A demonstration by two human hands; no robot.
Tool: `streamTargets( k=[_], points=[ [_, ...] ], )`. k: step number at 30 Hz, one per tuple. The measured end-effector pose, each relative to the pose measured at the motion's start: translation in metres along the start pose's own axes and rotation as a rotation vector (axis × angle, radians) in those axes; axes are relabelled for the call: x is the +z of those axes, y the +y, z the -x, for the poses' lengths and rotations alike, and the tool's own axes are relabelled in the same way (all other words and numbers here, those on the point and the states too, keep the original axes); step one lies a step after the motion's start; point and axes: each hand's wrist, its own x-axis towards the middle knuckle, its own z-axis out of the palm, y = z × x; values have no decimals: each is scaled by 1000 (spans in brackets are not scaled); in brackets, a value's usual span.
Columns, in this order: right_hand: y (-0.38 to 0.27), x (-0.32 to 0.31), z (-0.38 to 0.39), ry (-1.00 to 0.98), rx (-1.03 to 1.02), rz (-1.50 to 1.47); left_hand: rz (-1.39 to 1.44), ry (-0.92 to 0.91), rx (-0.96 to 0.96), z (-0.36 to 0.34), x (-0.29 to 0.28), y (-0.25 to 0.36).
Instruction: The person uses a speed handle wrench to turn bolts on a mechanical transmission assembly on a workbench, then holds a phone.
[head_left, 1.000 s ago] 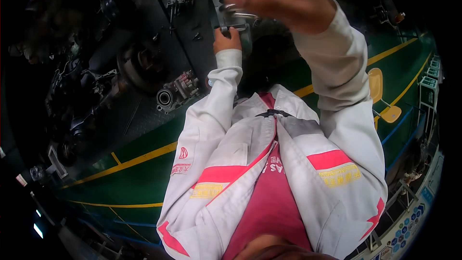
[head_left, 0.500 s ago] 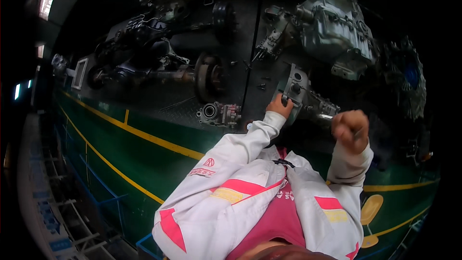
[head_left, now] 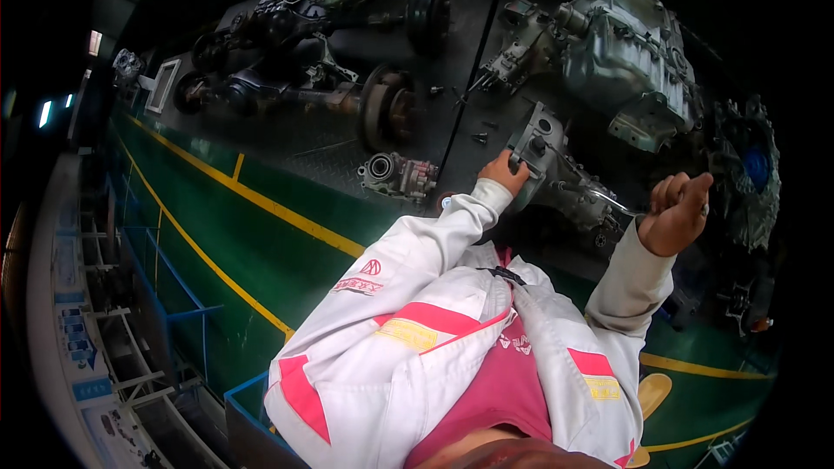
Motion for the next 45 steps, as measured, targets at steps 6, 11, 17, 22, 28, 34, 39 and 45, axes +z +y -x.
streamTargets(
  k=[6,11,17,22,28,34,39,45],
  points=[
    [0,3,25,-230,54,-23,292,94,633,31,-28,89],
    [8,-5,18,-257,390,-257,595,-434,795,85,36,152],
    [14,-58,-27,-778,153,-265,476,-471,623,67,-40,143],
    [5,-6,51,-842,8,111,696,-235,501,35,-7,175],
    [1,4,-43,-718,425,-123,299,-502,534,74,3,148],
    [-10,-25,62,-1002,-176,51,614,-322,589,19,1,147],
    [0,-66,42,-564,194,-285,261,-471,997,104,38,132],
    [5,-84,101,-610,-155,-151,562,-360,624,30,29,152]
  ],
)
